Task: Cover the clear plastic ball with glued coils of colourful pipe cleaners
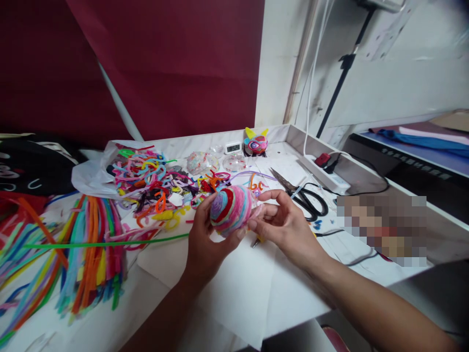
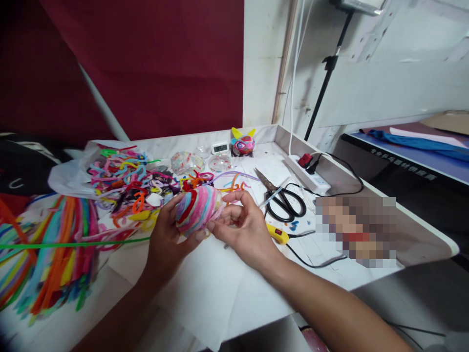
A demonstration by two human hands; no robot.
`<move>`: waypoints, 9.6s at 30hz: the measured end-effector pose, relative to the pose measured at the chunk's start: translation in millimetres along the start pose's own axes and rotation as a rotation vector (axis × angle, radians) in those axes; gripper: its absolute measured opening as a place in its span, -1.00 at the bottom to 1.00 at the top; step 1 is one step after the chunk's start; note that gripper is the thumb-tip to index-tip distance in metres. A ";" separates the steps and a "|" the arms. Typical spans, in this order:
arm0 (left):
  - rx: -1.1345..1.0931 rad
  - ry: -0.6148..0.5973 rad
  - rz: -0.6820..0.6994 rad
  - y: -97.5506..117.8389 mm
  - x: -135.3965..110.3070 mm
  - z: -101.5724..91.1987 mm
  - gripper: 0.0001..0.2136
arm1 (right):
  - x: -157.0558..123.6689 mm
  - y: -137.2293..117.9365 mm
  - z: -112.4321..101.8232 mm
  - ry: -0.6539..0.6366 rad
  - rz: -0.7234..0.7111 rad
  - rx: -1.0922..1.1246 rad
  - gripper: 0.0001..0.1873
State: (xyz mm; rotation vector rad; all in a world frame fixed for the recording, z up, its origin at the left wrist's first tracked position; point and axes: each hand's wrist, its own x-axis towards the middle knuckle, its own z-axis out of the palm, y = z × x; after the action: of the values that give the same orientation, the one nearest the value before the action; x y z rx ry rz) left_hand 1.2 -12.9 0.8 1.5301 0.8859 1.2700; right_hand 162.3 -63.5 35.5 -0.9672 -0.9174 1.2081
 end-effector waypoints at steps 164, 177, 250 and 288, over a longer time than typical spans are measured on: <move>0.233 -0.027 0.077 4.1 -4.7 4.5 -0.31 | 2.7 22.3 -9.5 -0.112 0.092 0.137 -0.84; 0.258 -0.004 0.086 5.1 -7.9 8.4 -0.36 | 2.2 27.8 -6.8 -0.076 0.098 0.145 -0.85; 0.284 0.003 0.150 6.2 -7.2 6.3 -0.39 | -3.7 33.6 -6.9 -0.165 0.112 0.201 -0.82; 0.321 0.000 0.168 5.0 -8.2 7.9 -0.39 | -5.0 32.7 -3.9 -0.081 0.157 0.199 -0.85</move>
State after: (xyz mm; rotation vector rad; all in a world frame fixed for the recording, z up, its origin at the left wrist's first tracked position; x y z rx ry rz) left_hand 7.0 -23.6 2.7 1.8895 1.0160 1.2907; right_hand 154.9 -65.8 3.1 -0.8469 -0.7777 1.4515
